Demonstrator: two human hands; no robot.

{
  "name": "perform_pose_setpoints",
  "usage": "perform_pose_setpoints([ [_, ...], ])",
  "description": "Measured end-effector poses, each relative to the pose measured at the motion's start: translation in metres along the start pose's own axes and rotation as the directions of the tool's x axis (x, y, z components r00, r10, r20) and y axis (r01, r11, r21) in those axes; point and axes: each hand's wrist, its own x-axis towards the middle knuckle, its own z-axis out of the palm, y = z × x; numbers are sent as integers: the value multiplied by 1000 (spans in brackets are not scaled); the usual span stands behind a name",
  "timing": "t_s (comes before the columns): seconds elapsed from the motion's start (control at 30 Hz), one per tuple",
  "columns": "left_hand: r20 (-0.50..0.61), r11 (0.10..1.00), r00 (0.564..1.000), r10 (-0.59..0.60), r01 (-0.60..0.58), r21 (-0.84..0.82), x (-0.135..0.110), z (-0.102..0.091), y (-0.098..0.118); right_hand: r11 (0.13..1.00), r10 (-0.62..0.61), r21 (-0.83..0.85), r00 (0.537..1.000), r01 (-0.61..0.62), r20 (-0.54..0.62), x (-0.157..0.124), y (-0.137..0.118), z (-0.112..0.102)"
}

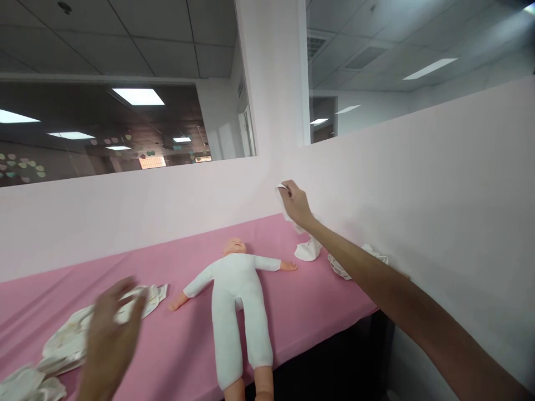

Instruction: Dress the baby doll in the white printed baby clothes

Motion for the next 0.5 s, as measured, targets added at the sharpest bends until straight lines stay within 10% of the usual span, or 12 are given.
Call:
perform_pose_setpoints([
  [0.17, 381, 973, 912, 150, -68, -221, 8, 58, 68, 795, -243, 595, 961, 118, 134, -18, -113, -5],
  [0.37, 290, 953, 942, 167, -80, -291, 17, 62, 106, 622, -337, 777, 861, -100, 381, -62, -163, -18],
  [0.5, 128, 938, 987, 94, -45, -343, 19, 44, 109, 784, -157, 616, 936, -76, 315, -110, -161, -26],
])
